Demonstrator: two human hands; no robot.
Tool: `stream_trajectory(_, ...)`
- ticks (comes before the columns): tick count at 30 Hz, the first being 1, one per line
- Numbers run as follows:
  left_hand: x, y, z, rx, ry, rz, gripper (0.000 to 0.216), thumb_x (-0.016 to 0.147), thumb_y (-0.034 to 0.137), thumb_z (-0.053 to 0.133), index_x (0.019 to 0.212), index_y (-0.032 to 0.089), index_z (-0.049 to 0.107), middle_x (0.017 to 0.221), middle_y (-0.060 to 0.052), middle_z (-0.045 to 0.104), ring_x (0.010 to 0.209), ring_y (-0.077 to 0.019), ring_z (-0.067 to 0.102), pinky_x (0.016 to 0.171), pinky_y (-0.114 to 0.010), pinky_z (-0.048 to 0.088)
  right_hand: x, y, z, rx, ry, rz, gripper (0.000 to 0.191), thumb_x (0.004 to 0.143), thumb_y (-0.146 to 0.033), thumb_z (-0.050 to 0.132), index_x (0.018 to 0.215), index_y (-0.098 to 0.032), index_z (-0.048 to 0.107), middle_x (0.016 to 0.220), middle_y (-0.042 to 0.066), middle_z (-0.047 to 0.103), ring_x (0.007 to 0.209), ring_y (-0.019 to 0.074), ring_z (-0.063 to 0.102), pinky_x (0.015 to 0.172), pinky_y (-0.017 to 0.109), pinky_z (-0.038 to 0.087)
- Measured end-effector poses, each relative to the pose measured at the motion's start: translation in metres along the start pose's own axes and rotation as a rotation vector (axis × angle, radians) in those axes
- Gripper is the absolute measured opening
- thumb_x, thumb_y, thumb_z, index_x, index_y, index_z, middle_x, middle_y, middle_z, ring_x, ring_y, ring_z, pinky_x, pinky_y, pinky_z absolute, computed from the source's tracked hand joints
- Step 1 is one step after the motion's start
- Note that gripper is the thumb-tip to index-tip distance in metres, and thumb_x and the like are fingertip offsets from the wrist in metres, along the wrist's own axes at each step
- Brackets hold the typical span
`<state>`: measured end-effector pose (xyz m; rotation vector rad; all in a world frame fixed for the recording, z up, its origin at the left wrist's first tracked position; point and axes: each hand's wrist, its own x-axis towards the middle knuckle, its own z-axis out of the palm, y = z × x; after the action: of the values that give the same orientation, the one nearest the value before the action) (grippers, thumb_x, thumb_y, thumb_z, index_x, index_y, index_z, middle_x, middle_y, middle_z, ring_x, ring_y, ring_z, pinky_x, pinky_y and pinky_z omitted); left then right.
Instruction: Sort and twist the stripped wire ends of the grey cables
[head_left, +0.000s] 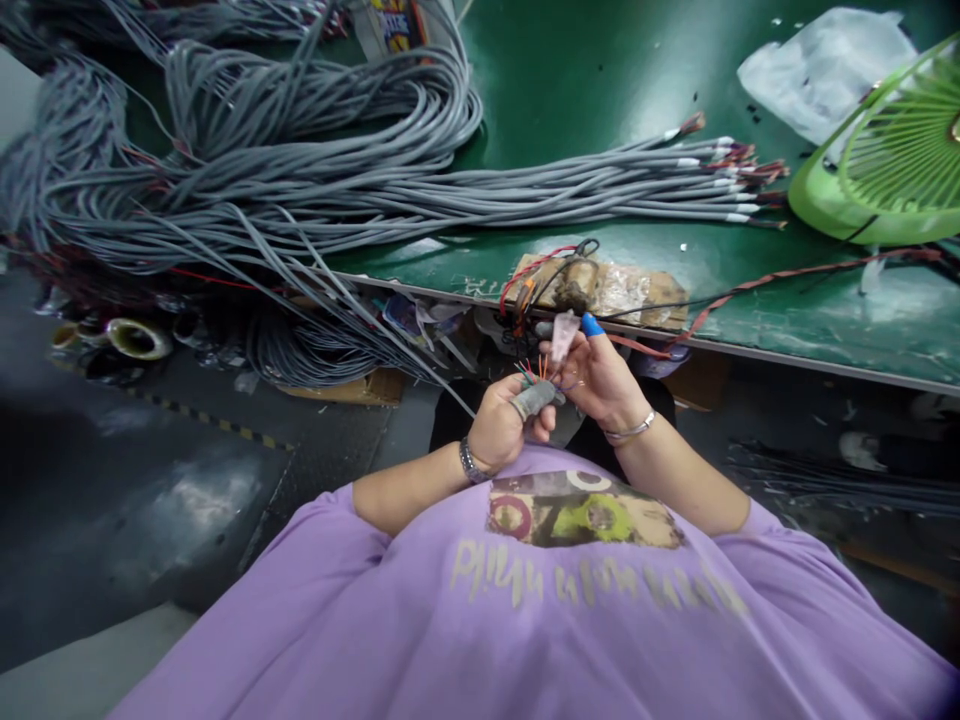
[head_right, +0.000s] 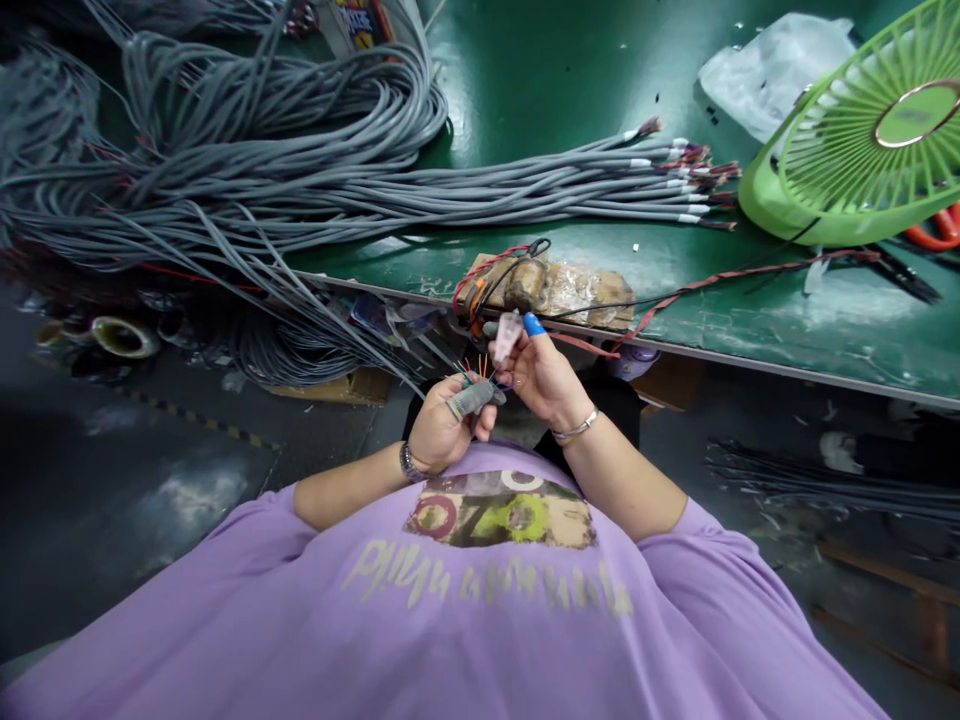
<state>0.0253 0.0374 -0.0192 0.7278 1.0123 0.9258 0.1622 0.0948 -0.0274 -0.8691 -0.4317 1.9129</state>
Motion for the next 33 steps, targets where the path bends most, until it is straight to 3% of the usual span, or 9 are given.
stream_trajectory(4,0.002,-0.001,0.001,-0.035,0.02,0.022,0.04,0.068,0.05,0.076,0.074,0.017,0.055,0.052,0.004,0.059,0.036,-0.0062,0.047,0.037,-0.019,0.037,0.0,0.003,-0.002,-0.036,-0.005,-0.072,0.027,0.081,-0.046,0.069,0.083,-0.019,0.068,0.073,0.0,0.068,0.058,0.0097,0.055,0.05,0.021,0.038)
stream_trajectory(14,0.006,-0.001,0.003,-0.052,0.047,0.008,0.042,0.067,0.052,0.077,0.076,0.017,0.054,0.052,0.005,0.059,0.036,-0.0058,0.048,0.038,-0.018,0.038,0.001,-0.001,-0.002,-0.079,0.004,-0.051,0.059,0.077,-0.077,0.057,0.081,-0.02,0.066,0.066,0.001,0.065,0.051,0.0104,0.052,0.048,0.024,0.039)
stream_trajectory(21,0.009,-0.002,0.004,-0.079,0.055,0.013,0.042,0.066,0.051,0.077,0.078,0.018,0.054,0.052,0.005,0.059,0.038,-0.0062,0.049,0.037,-0.017,0.037,0.006,0.001,-0.002,-0.064,0.02,-0.092,0.048,0.074,-0.065,0.072,0.077,-0.018,0.065,0.061,-0.002,0.062,0.051,0.0084,0.051,0.049,0.022,0.039)
stream_trajectory(33,0.009,-0.003,0.007,-0.106,0.024,-0.037,0.04,0.065,0.048,0.078,0.077,0.017,0.055,0.05,0.004,0.059,0.037,-0.0065,0.048,0.036,-0.017,0.037,0.007,0.0,0.004,0.012,0.044,-0.052,0.044,0.073,-0.062,0.075,0.073,-0.019,0.066,0.061,-0.002,0.066,0.052,0.0102,0.055,0.049,0.024,0.044)
